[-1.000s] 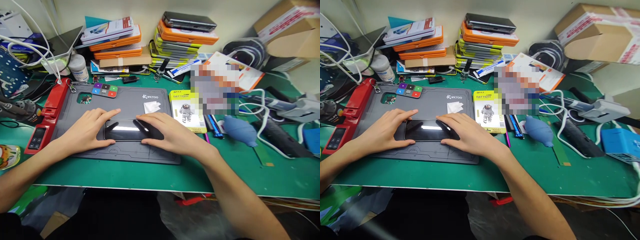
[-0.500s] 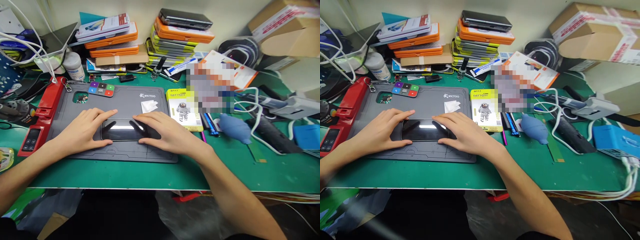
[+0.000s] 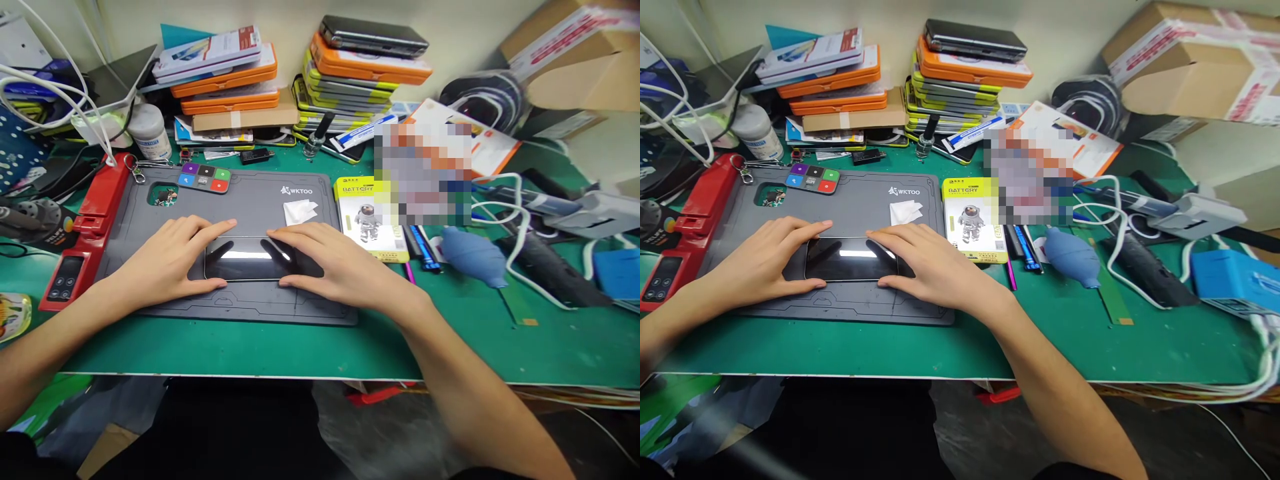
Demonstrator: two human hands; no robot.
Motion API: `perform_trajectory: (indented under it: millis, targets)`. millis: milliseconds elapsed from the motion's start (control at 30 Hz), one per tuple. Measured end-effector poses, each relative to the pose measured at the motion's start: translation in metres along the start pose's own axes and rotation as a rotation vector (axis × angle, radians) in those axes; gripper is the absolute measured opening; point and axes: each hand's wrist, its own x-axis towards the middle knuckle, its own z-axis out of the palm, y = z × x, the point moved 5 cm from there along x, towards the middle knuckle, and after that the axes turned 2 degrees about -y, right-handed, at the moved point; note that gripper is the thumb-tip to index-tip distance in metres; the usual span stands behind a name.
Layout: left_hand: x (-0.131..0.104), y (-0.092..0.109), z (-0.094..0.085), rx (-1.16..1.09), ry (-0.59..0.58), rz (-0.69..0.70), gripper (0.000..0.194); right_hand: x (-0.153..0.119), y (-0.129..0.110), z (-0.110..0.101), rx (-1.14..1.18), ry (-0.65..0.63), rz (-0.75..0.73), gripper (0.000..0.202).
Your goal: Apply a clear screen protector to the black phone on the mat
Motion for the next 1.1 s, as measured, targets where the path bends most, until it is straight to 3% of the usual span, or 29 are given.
perform_trajectory:
  millis: [1100]
  targets:
    - [-0.0019,-0.0016,-0.0009,-0.021,-0.002,-0.034,0.089,0.0001,0.0004,0.0001,0.008,-0.032,0.011,0.066]
